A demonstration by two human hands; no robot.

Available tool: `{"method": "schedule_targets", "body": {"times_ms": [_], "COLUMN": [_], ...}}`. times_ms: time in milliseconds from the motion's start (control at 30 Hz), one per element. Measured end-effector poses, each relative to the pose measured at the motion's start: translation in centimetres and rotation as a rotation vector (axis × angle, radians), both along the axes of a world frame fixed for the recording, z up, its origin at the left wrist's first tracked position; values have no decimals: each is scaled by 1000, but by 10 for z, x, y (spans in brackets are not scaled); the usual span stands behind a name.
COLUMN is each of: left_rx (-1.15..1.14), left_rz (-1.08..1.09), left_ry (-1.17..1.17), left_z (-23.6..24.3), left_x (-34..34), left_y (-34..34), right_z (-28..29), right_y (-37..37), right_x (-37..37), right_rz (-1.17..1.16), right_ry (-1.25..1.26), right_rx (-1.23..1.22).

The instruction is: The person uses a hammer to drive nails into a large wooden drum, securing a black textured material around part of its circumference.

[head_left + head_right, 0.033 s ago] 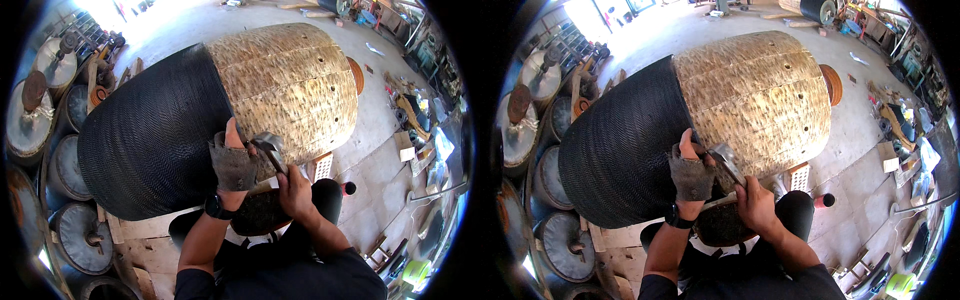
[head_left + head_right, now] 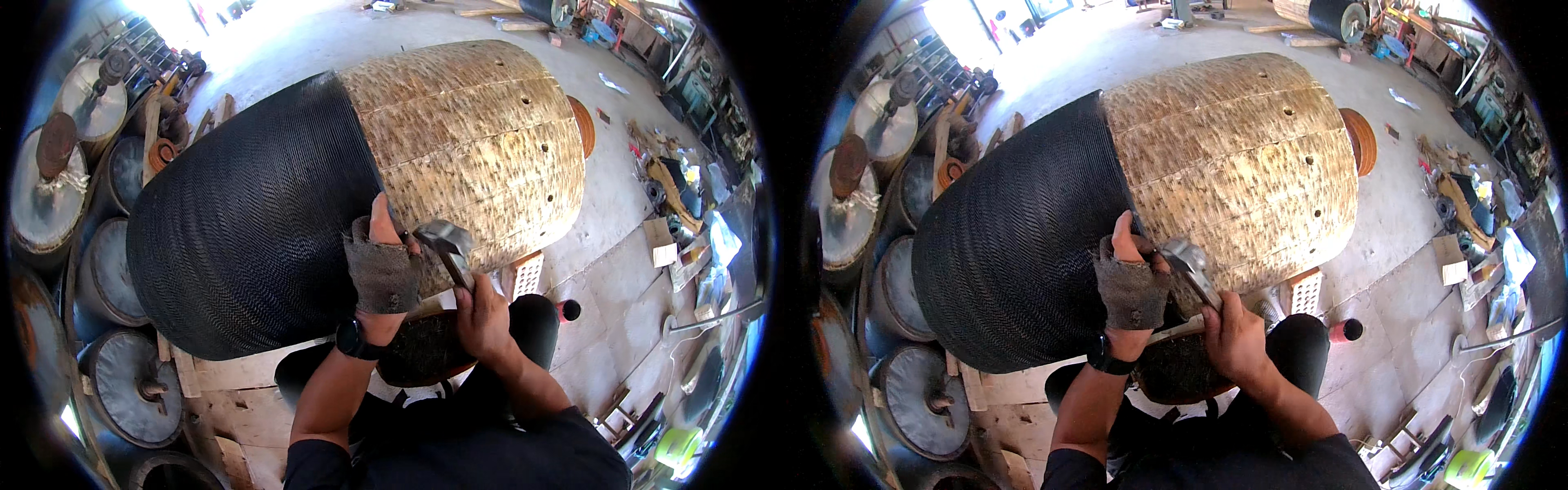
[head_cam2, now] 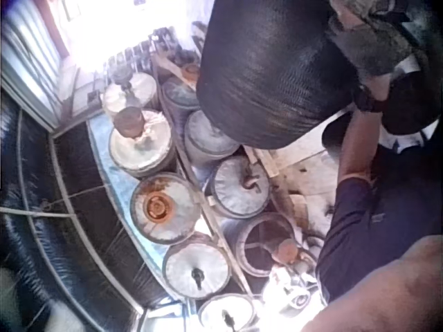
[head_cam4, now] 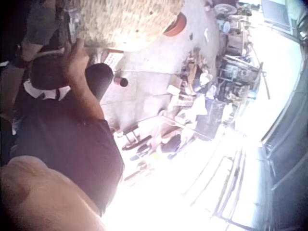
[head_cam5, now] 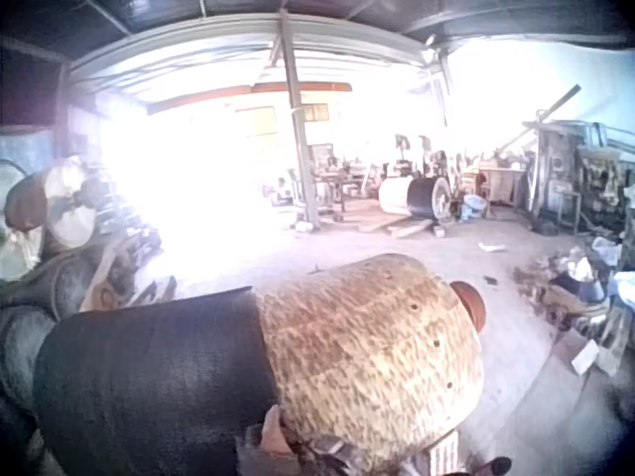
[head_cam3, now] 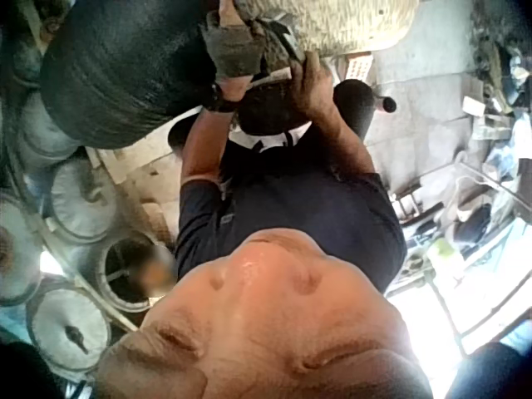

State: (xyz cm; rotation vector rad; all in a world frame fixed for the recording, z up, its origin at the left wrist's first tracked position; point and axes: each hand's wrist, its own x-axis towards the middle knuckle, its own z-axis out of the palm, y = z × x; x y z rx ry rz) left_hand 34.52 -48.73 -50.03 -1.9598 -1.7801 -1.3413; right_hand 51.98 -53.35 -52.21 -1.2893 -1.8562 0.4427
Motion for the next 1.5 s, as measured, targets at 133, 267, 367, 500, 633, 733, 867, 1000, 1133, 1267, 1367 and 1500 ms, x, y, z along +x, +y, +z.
{"method": "schedule_targets", "body": {"times_ms": [133, 267, 367, 500, 633, 733, 867, 1000, 1133, 1267, 1367, 1500], "left_rx": [-64, -1, -255, -412, -457, -403, -365, -344, -192, -91, 23, 334], "left_rz": [-19, -116, -279, -324, -388, -368, -334, -397, -326, -345, -315, -90], "left_ry": [-110, -54, 127, 228, 273, 265, 297, 126, 163, 20, -29, 163], "left_z": [6, -22, -56, -103, -116, -118, -134, -136, -120, -66, -55, -22], "left_x": [3, 5, 6, 27, 34, 36, 44, 41, 41, 13, -12, -55], "left_y": [-15, -59, -89, -110, -106, -107, -110, -109, -110, -100, -79, -30], "right_z": [-4, -6, -2, -6, -20, -18, -15, -30, -32, -17, -40, -26], "right_y": [1, -5, 0, -4, -12, 6, -13, -4, 9, -20, -6, 9], "right_x": [-3, 7, -6, 0, -5, -13, -5, 3, -10, 2, 12, -11], "right_rz": [7, 77, -10, 97, 109, -43, 92, 171, -45, 88, 124, -78], "right_ry": [-76, 148, -93, 62, 473, -169, 65, 243, -229, 153, 163, -241], "right_rx": [-73, 160, 76, -37, 228, -43, 45, 371, 108, 133, 366, -9]}}
